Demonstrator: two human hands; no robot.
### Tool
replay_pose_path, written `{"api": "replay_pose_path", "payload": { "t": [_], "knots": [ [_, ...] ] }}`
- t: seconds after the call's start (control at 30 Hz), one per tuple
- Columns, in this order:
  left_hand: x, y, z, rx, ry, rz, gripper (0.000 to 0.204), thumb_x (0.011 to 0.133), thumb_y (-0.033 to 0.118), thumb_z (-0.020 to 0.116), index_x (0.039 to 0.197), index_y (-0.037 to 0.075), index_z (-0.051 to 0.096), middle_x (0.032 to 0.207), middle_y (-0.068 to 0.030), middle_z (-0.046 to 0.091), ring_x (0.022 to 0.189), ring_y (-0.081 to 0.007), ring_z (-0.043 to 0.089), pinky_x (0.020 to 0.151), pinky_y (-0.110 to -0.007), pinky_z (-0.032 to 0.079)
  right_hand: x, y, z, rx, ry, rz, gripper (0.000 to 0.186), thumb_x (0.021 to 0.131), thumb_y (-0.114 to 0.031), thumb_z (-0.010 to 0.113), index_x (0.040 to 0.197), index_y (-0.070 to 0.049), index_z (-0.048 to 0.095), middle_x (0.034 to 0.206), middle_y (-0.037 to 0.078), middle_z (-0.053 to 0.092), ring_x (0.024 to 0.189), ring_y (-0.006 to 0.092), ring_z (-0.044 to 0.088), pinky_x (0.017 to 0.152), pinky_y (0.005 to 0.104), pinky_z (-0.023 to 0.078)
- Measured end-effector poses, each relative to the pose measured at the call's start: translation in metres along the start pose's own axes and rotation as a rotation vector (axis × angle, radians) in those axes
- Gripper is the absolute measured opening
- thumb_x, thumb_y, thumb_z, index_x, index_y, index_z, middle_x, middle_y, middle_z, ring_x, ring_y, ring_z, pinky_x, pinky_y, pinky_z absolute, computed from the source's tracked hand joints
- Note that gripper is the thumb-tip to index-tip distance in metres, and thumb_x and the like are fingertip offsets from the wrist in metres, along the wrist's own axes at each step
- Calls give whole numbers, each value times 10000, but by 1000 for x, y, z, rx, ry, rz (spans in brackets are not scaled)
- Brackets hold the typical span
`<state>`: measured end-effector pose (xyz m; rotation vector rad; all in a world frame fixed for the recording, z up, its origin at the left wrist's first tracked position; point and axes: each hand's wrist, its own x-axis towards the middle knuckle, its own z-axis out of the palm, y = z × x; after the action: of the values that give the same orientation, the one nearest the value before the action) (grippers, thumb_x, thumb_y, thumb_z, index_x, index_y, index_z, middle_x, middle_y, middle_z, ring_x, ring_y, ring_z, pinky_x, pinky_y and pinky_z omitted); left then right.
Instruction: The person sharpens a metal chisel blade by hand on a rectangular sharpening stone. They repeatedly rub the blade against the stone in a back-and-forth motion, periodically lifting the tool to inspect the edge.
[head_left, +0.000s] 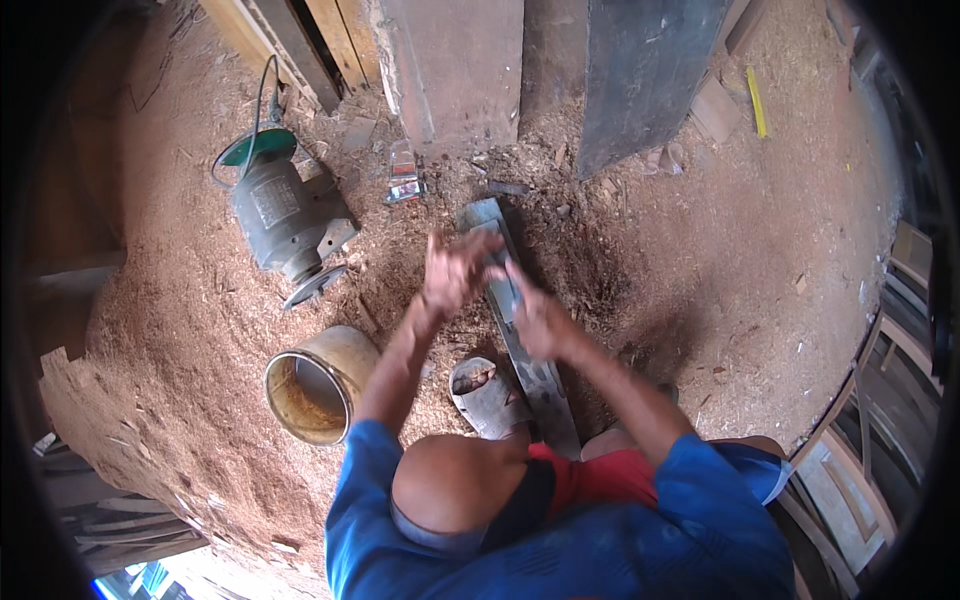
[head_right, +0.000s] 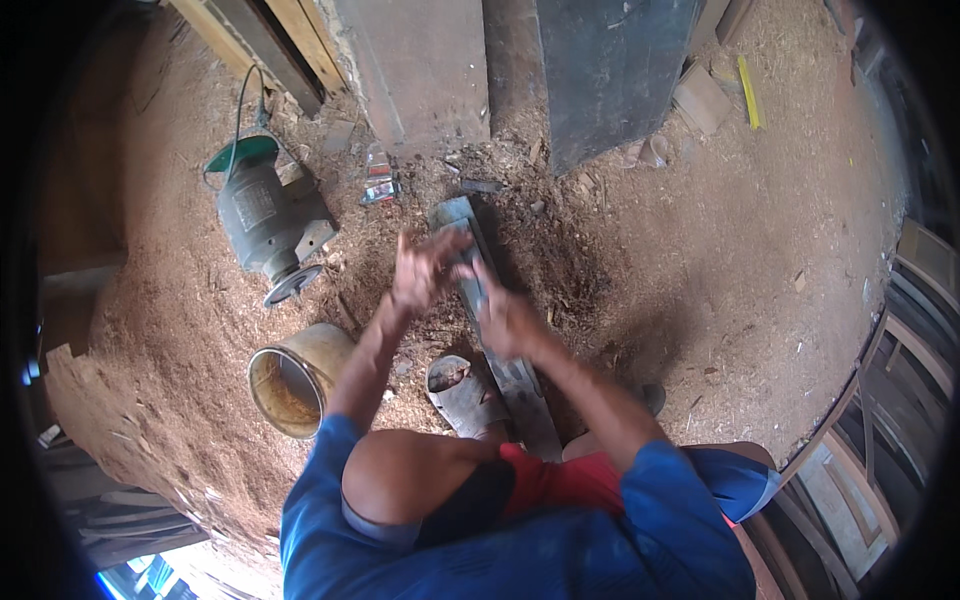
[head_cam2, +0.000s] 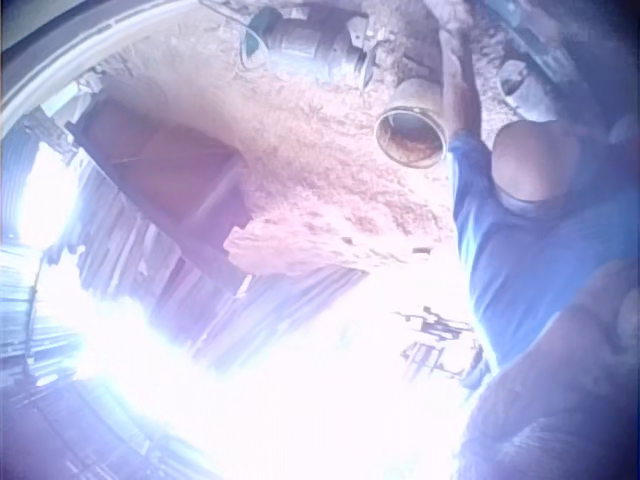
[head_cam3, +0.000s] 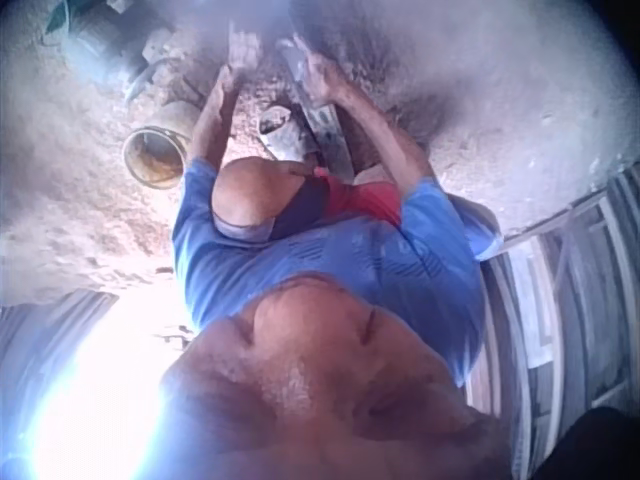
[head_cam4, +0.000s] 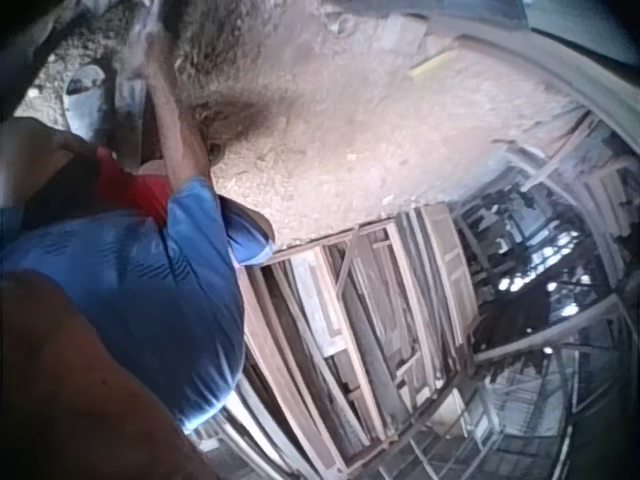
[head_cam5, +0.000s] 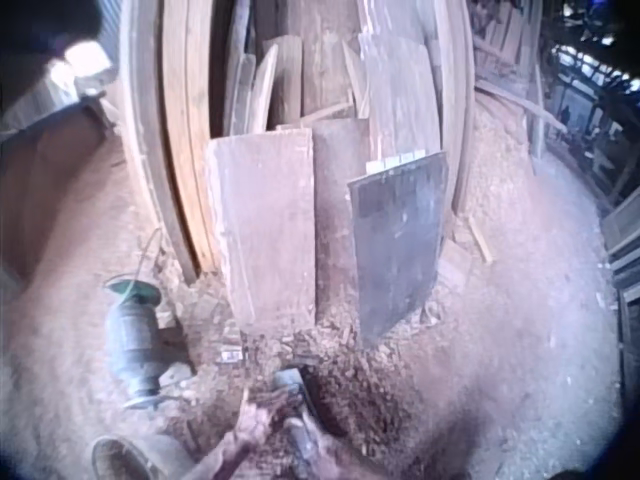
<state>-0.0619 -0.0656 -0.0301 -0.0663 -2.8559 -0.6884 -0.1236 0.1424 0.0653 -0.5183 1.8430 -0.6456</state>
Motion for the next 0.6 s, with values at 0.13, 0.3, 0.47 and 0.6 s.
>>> {"api": "replay_pose_path", "payload": {
  "t": [0.13,0.3,0.47,0.6],
  "knots": [
    [22,-3,-24,-226,-221,-228,620,850,658,682,1242,180,724,1249,-27,743,1041,-239,734,1013,-473,436,33,33,-16,3,115,-350,690,1097,-186,419,1667,-200,30,773,88,628,552,170,619,521,341,576],
    [-90,87,43,-173,-53,-130,547,835,591,732,1243,227,717,1289,-38,730,1210,-191,693,1030,-629,375,-58,84,61,-36,182,-257,798,967,-146,519,1615,48,96,888,278,708,742,365,709,752,461,578],
    [-10,0,13,-28,-10,-74,586,911,680,579,1291,249,693,1285,-32,729,1203,-180,690,1081,-662,331,11,29,29,-109,221,-193,786,987,-154,494,1638,-13,75,779,209,684,608,283,678,601,435,562],
    [23,-15,-14,-149,-155,-181,597,914,693,576,1298,251,688,1258,-18,738,1124,-193,715,1097,-636,339,38,8,-35,68,-85,-74,903,916,-224,663,1634,-32,149,777,83,706,702,143,693,767,403,643]
  ]
}}
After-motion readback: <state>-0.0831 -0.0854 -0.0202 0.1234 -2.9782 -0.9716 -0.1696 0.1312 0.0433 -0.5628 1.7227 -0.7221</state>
